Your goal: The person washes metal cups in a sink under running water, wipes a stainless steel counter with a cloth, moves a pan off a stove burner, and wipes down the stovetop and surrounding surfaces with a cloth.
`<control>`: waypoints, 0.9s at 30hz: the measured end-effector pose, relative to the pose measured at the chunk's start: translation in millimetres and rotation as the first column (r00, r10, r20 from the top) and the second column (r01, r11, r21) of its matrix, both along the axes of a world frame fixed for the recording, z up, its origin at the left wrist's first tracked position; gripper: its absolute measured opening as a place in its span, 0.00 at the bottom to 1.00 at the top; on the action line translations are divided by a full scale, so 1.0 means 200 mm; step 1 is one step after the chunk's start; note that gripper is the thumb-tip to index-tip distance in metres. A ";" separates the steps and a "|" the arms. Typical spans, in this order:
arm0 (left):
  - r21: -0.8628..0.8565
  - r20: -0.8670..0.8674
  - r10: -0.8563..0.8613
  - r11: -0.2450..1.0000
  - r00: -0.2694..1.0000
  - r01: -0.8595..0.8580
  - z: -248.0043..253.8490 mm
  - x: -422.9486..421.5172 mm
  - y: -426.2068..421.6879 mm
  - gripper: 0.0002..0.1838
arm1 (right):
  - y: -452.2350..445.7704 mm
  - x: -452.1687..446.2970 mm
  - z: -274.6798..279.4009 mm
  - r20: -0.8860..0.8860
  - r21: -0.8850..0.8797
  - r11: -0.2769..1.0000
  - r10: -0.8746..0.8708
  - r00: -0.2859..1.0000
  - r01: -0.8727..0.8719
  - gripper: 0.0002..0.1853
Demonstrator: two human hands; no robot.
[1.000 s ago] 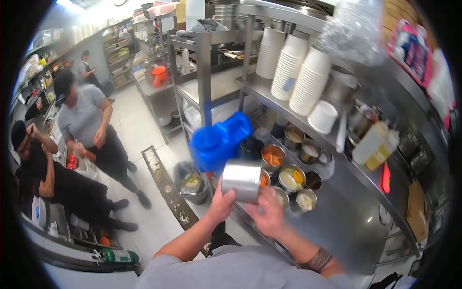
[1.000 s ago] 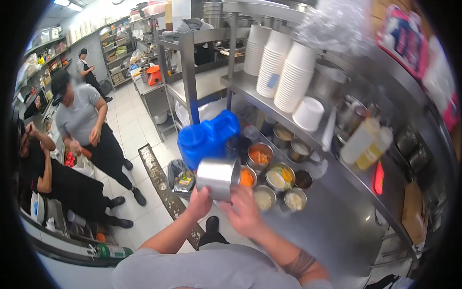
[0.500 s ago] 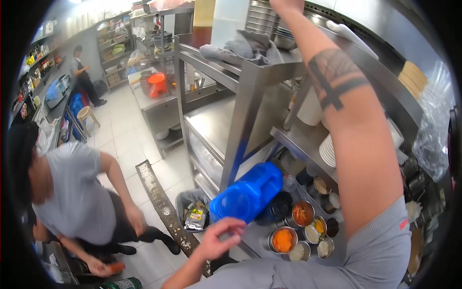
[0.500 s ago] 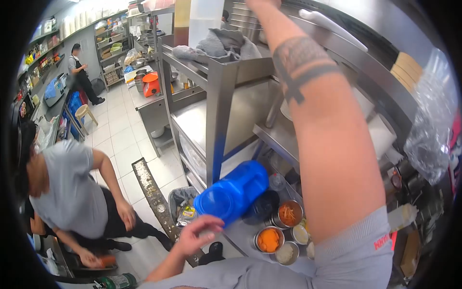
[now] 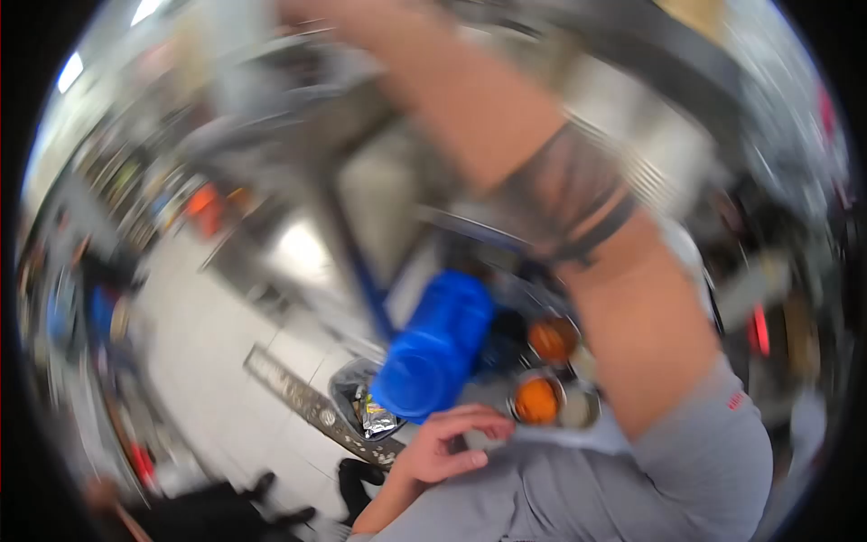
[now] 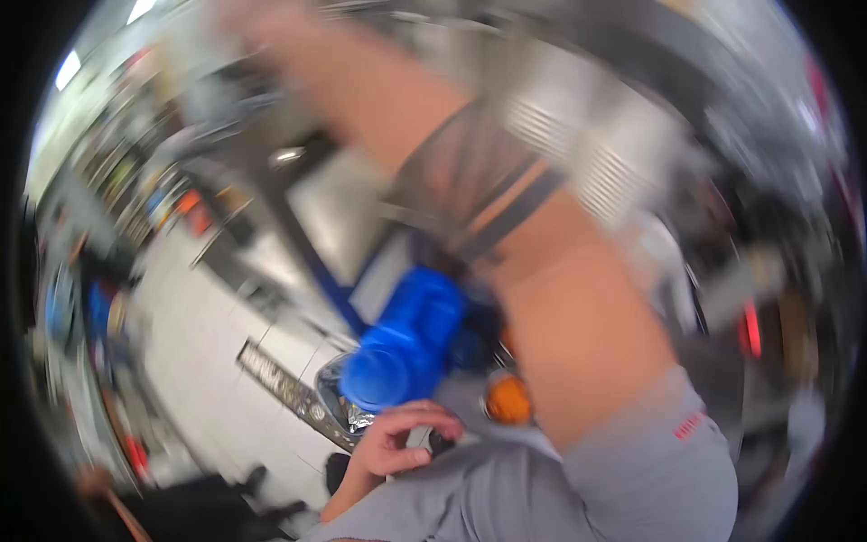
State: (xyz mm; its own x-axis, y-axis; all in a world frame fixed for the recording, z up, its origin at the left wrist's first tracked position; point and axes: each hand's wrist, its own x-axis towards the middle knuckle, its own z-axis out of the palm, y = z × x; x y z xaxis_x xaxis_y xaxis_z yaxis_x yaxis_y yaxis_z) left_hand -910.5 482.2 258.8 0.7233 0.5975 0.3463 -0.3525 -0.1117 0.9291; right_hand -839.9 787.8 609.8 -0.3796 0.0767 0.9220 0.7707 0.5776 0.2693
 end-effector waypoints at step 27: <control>0.188 -0.812 -0.320 0.648 0.488 0.738 -0.15 2.26 -1.44 0.20 | -3.89 2.98 -2.66 0.069 -0.978 -0.180 -0.767 0.639 -0.110 0.11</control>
State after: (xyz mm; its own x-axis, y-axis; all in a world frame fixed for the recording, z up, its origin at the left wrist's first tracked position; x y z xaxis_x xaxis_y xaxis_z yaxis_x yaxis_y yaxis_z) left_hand -459.2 193.7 228.9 0.9552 -0.0841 -0.2838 0.1783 -0.6017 0.7785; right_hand -244.1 9.4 77.2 0.4514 0.8456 -0.2849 0.6335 -0.5285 -0.5651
